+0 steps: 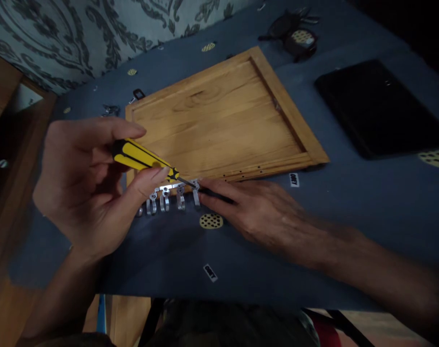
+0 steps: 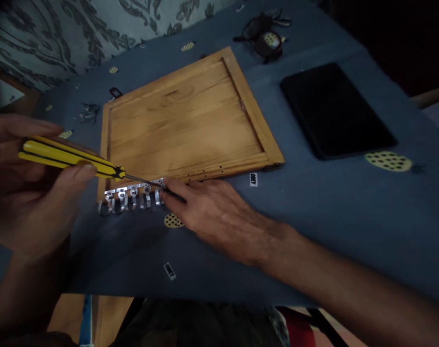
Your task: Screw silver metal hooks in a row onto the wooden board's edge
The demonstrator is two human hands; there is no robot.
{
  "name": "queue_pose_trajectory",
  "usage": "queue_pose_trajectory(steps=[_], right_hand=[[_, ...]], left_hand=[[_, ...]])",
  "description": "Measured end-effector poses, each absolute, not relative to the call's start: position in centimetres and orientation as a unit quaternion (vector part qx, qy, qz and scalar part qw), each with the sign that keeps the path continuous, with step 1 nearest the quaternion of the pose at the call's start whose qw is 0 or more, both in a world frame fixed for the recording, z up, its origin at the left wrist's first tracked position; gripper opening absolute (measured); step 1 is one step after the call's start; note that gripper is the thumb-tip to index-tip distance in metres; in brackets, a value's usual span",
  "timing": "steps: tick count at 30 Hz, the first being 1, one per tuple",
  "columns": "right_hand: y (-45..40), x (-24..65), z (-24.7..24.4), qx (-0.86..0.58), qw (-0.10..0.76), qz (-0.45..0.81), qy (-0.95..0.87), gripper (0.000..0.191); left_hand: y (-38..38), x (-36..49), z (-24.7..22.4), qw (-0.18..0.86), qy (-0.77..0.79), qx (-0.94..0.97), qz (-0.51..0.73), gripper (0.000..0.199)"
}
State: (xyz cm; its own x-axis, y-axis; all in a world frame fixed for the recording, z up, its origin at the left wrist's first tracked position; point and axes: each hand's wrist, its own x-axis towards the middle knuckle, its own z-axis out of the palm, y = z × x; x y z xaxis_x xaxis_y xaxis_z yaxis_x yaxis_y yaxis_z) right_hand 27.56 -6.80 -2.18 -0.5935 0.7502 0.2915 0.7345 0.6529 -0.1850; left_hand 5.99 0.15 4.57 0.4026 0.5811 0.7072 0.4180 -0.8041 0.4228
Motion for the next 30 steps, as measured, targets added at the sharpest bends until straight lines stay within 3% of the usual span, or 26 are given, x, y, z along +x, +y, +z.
queue_pose_trajectory(steps=[6,11,24,30], right_hand=[[-6.8,27.6,-2.1,-0.411,0.178,0.003,-0.894,0.042],[-6.8,27.7,-2.2,-0.41,0.185,-0.001,-0.893,0.045],[-6.8,27.5,-2.1,-0.415,0.166,0.021,-0.894,0.038],[-6.9,27.6,-2.4,-0.413,0.184,0.024,-0.892,0.044]], left_hand=[[0.3,5.4,4.3,0.044,0.311,0.836,0.45,0.026],[0.5,4.3,4.3,-0.013,0.328,0.842,0.428,0.051],[-0.3,5.6,5.3,0.043,0.336,0.845,0.414,0.05],[0.0,5.2,5.4,0.038,0.3,0.872,0.384,0.053]])
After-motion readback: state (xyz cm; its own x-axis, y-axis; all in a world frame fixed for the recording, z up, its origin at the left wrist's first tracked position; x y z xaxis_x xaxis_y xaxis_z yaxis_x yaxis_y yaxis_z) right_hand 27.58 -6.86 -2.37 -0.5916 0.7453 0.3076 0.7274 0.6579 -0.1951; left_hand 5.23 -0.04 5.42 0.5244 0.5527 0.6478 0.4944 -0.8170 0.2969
